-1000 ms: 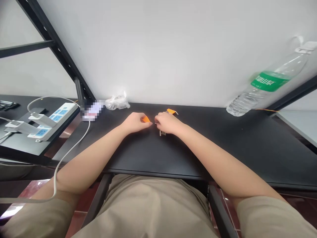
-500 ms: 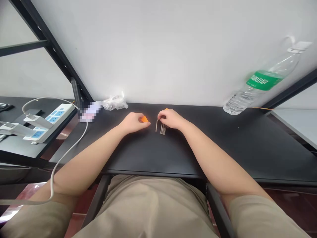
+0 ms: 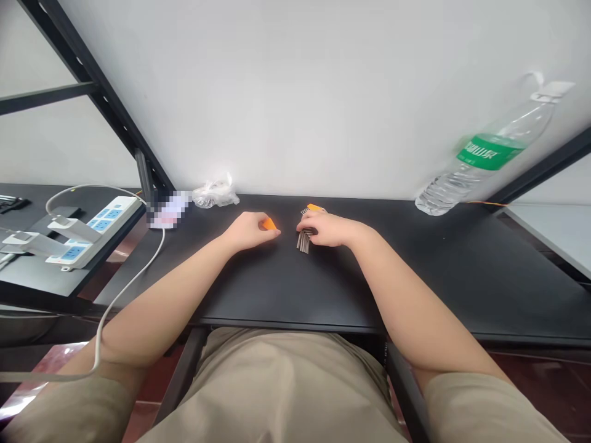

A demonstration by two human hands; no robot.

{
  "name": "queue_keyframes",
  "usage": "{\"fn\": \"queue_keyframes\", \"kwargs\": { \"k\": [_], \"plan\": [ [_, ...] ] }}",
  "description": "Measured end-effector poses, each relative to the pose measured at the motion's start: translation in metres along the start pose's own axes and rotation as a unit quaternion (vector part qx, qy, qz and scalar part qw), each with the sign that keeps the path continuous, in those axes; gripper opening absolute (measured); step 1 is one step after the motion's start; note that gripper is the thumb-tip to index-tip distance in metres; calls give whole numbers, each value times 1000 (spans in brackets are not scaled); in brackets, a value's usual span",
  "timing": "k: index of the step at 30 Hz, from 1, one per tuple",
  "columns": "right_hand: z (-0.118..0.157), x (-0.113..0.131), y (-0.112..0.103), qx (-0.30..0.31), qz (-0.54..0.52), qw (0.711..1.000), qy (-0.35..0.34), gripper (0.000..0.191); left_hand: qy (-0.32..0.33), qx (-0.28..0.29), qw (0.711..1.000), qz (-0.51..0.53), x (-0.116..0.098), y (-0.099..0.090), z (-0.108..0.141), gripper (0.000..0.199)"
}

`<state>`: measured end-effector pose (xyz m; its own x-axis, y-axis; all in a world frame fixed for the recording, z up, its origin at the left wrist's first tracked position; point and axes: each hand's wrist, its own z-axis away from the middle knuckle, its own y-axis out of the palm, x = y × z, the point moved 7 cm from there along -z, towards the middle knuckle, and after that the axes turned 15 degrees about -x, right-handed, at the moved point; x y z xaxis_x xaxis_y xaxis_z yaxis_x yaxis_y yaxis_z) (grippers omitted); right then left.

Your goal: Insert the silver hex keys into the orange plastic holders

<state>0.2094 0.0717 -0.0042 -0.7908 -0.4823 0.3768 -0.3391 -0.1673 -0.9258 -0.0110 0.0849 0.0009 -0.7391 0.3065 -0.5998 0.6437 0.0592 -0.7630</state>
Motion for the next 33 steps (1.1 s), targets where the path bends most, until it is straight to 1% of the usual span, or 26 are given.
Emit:
{"fn": "queue_keyframes", "kwargs": {
  "k": [3,8,12,14,16,22,24,27,33],
  "plan": [
    [-4,3,4,2,18,1000,22,45,-5,-3,1000,-2,0,-1,0,40],
    [-10,8,8,-44,40,997,49,35,6,0,1000,-4,-5,-5,4,30],
    [-13,11,10,-68,30,996,53,23,46,-8,999,-20,-12,-11,5,20],
    [-15,8,9,-80,6,996,47,19,65,-9,997,-27,-14,-12,2,20],
    [-17,2,7,-100,-4,994,45,18,76,-7,996,-34,-13,-10,-2,20],
    [-22,-11,12,-103,-14,992,71,11,103,-9,994,-33,-7,-3,-8,22],
    [-24,-13,15,-99,-12,991,91,7,100,-16,994,-37,-4,-3,-7,23],
    [-25,-18,18,-88,-23,989,113,5,91,-7,995,-29,-2,-1,-6,23],
    [-22,-26,19,-82,-77,987,115,13,64,16,998,-16,-1,0,-10,23]
  ]
}}
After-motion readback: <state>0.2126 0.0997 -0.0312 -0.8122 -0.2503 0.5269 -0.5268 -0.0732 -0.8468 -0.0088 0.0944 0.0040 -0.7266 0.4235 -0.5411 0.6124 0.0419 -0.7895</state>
